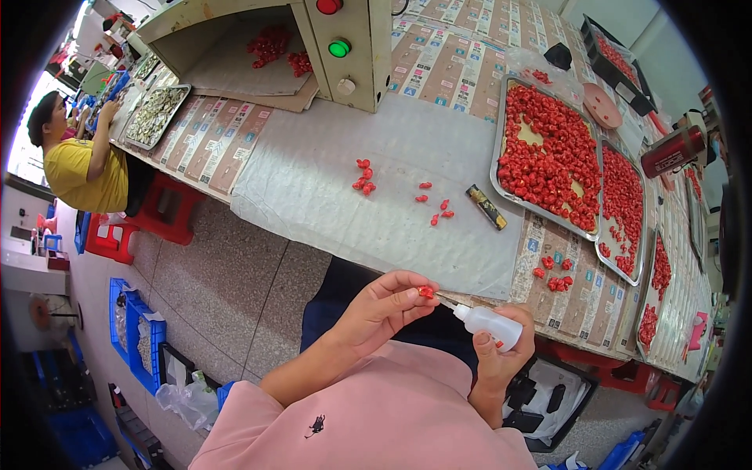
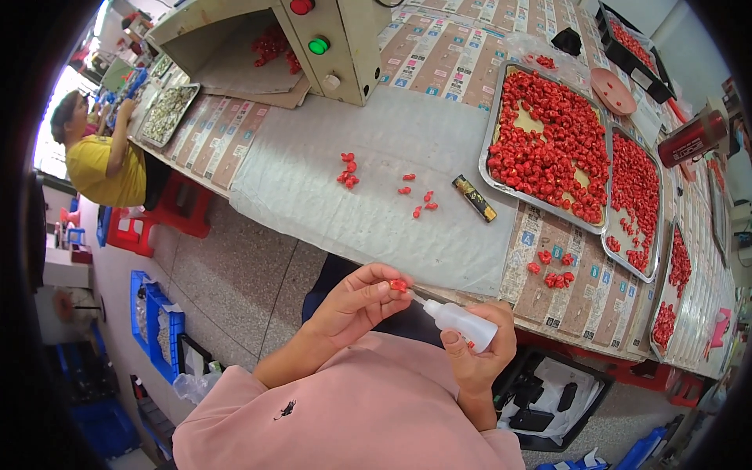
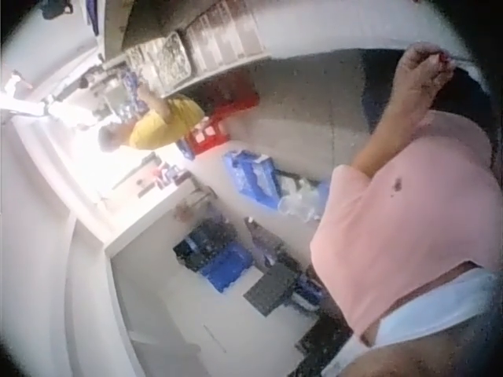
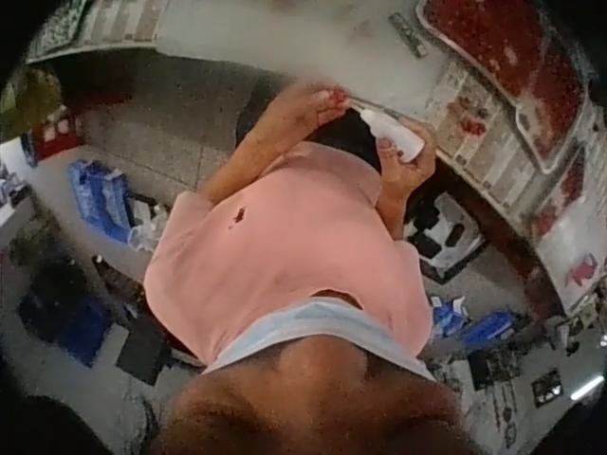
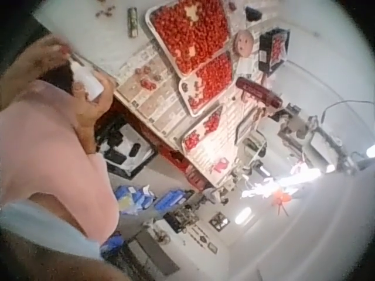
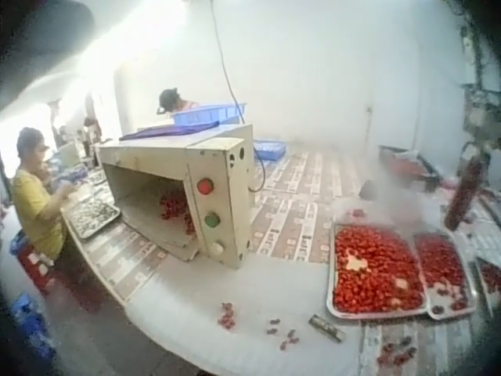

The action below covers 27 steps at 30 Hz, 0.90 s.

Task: The person applies glue from a bottle to small red plastic toy components and assembles them on a workbench.

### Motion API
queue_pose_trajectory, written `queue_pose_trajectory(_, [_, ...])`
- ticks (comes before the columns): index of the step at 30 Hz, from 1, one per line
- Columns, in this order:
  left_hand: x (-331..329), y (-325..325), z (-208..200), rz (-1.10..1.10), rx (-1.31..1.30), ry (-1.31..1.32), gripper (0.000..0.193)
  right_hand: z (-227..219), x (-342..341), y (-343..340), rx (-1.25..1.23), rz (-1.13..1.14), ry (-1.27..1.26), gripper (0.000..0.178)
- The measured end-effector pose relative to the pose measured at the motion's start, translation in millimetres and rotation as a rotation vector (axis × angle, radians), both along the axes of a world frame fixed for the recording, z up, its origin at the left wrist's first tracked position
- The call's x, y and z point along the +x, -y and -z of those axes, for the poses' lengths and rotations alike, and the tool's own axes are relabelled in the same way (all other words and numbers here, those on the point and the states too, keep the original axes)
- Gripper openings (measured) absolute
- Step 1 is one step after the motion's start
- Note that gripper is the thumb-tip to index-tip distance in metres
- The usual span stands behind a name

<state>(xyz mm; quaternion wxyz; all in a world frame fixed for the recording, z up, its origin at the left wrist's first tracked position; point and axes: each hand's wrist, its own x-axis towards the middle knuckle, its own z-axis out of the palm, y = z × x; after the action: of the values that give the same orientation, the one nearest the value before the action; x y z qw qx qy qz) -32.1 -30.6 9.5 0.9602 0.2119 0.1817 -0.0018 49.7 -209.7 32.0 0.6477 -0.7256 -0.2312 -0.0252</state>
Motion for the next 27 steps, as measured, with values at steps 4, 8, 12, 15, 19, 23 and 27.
queue_pose_trajectory(4, [-0.5,0.1,-0.5,0.002,0.010,0.001,0.018,-0.1,-1.4,-0.1,-0.006,0.012,-0.017,0.043])
queue_pose_trajectory(8, [-0.5,0.1,0.0,-0.006,0.004,-0.002,0.018,2.6,-1.4,0.9,-0.003,0.018,-0.043,0.042])
queue_pose_trajectory(12, [-0.5,0.9,0.1,-0.004,0.002,-0.003,0.018,1.6,-1.5,1.3,-0.005,0.011,-0.054,0.042])
queue_pose_trajectory(15, [-0.2,0.9,0.4,-0.003,0.005,-0.002,0.018,1.4,-1.4,1.4,-0.008,0.012,-0.053,0.042])
queue_pose_trajectory(19, [-0.1,1.1,0.3,-0.001,0.002,0.002,0.017,2.1,-1.8,1.3,-0.001,0.019,-0.067,0.042])
queue_pose_trajectory(23, [0.0,1.1,0.3,0.002,0.003,0.002,0.017,4.5,-1.5,2.0,-0.009,0.017,-0.064,0.042])
queue_pose_trajectory(27, [-0.4,0.8,0.6,0.007,-0.004,-0.009,0.017,3.2,-1.3,0.9,-0.017,0.014,-0.069,0.042])
